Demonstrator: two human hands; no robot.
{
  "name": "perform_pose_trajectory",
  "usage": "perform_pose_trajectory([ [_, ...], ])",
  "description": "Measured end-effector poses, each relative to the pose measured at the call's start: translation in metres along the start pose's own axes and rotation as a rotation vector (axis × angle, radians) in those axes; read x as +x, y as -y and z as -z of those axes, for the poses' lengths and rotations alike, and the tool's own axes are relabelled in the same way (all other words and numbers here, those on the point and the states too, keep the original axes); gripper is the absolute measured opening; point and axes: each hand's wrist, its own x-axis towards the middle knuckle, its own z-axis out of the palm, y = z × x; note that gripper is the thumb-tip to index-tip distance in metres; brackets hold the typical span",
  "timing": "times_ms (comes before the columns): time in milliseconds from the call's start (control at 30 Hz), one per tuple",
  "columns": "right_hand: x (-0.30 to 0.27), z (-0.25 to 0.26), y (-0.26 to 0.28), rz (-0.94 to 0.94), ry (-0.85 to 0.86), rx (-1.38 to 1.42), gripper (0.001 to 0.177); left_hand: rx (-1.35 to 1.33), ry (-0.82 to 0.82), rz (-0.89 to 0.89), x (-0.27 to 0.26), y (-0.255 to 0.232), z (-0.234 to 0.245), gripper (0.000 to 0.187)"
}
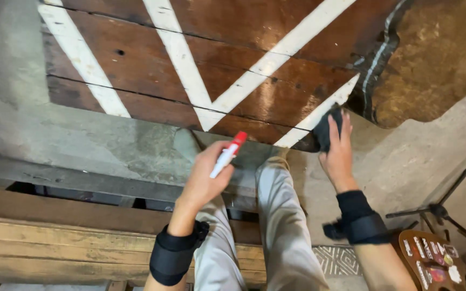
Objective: The person sprays a cleaning solution from a white bottle with a red nozzle onto wooden furniture and wipes the surfaces with a green cloth. They clean a wooden bench, a table with white geometric patterns, and a wooden crate, moving between items in a room with concrete floors and walls.
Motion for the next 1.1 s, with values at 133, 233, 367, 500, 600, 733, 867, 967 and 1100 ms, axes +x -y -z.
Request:
perform_pose_trajectory([
  [133,0.032,-0.013,0.039,-0.084,-0.152,0.040,0.086,-0.046,0.106,-0.134,0.013,-0.012,-0.047,0.038],
  [233,0.028,-0.019,0.060,0.086,0.022,0.083,0.094,-0.026,0.119,-0.158,0.024,-0.030,-0.075,0.039],
  [367,-0.004,-0.010,0.003,0.305,0.233,0.122,0.099,0.013,0.117,-0.106,0.032,-0.057,-0.094,0.040],
  [500,-0.002,0.021,-0.044,0.227,0.169,-0.036,0.098,0.022,0.121,-0.070,0.042,-0.061,-0.110,0.039],
  [600,0.047,0.020,-0.062,-0.020,-0.101,0.038,0.095,0.021,0.105,-0.101,0.049,-0.054,-0.119,0.039],
  [733,0.096,0.001,0.003,-0.026,-0.180,0.134,0.082,0.055,0.082,-0.055,0.051,-0.048,-0.119,0.038],
  [867,0.065,-0.015,0.055,0.314,0.027,0.171,0.069,0.030,0.006,-0.027,0.045,-0.052,-0.108,0.038],
  [967,0.034,-0.004,0.042,0.426,0.181,0.130,0.073,0.032,-0.020,0.009,0.033,-0.050,-0.090,0.035],
  [1100,0.041,0.022,-0.013,0.226,0.170,-0.079,0.071,-0.014,-0.013,0.034,0.024,-0.046,-0.065,0.034],
])
